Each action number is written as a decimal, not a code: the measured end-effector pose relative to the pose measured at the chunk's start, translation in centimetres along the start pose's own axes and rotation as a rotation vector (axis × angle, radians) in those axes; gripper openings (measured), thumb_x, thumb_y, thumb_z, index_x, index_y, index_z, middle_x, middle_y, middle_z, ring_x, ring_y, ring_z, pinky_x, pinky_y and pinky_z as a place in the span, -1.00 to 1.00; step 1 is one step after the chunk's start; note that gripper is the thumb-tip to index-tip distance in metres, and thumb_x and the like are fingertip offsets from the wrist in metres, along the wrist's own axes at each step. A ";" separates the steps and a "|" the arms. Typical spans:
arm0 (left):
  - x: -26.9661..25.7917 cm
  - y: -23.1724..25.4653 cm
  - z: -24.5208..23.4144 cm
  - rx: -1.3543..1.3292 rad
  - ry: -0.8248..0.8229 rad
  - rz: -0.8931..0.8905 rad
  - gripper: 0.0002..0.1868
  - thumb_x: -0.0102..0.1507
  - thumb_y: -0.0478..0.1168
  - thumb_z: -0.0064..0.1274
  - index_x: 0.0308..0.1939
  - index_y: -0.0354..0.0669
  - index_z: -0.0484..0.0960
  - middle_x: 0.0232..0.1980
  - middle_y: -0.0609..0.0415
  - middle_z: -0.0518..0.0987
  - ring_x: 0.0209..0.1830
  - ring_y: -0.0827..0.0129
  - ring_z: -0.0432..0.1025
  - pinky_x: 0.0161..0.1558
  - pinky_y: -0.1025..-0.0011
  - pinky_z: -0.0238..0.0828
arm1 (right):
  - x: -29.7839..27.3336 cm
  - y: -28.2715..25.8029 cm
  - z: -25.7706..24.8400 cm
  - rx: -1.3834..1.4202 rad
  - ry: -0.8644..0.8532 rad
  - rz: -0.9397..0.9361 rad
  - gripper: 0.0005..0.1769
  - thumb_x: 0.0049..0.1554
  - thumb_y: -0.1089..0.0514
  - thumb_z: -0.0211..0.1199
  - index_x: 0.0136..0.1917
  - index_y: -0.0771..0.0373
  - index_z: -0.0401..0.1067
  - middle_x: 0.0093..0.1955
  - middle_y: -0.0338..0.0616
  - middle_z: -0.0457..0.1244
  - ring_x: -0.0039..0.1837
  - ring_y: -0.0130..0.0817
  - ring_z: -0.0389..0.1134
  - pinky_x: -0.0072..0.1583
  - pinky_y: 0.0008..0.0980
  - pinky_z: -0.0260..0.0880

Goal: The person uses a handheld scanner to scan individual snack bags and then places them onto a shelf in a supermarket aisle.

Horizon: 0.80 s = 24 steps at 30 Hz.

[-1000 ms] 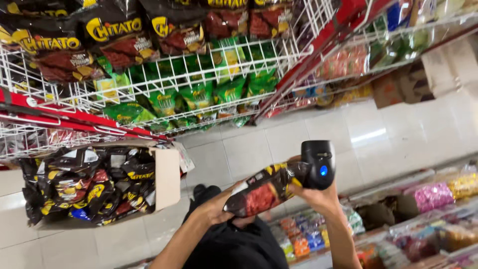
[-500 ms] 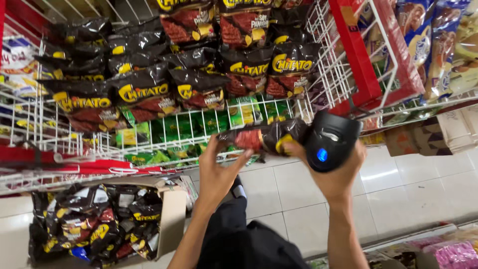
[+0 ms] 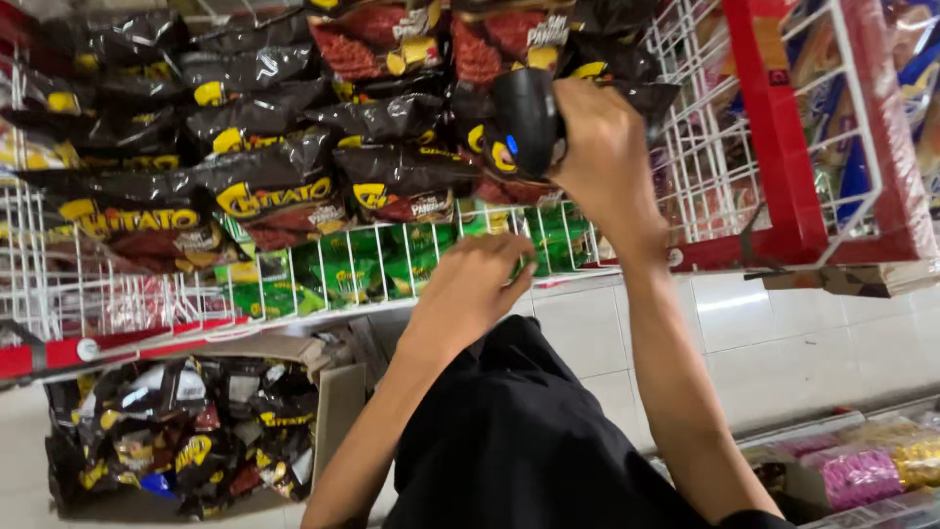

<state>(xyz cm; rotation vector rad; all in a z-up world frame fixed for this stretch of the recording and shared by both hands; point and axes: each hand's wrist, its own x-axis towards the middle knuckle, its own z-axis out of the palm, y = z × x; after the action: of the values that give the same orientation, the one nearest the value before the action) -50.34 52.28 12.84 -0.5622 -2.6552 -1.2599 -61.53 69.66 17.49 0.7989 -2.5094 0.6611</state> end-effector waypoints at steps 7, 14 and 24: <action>2.6 -1.7 1.8 -0.112 -0.227 -0.300 -0.67 0.35 0.02 -0.04 0.00 -0.11 0.59 -0.18 -0.11 0.66 -0.12 -0.04 0.55 -0.02 0.02 0.41 | -1.3 0.7 4.3 0.151 -0.087 -0.098 -0.44 -0.08 0.05 0.57 0.01 0.41 0.39 -0.01 0.14 0.28 0.05 0.19 0.29 0.10 -0.05 0.31; 2.6 -2.6 3.4 0.122 0.174 0.015 -0.70 0.32 -0.06 -0.03 -0.01 -0.18 0.53 -0.14 -0.08 0.67 -0.04 -0.06 0.50 0.19 -0.03 0.35 | -2.2 0.5 3.7 0.289 0.164 -0.017 -0.33 0.01 -0.03 0.67 0.14 0.37 0.37 0.02 0.09 0.26 0.09 0.14 0.29 0.13 -0.04 0.31; -0.8 1.2 4.0 0.230 0.253 -0.088 -0.81 0.28 -0.07 0.18 -0.19 -0.06 0.58 -0.22 -0.03 0.64 -0.11 0.05 0.53 0.17 0.15 0.42 | -4.0 2.0 5.4 0.185 0.320 -0.161 -0.35 0.12 0.04 0.74 0.20 0.32 0.37 0.16 0.02 0.25 0.27 0.01 0.26 0.32 -0.08 0.29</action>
<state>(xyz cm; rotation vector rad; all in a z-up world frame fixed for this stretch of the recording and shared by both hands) -49.05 55.81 10.93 -0.2375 -2.5829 -0.9541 -61.11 69.75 10.49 0.8720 -2.0962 0.8958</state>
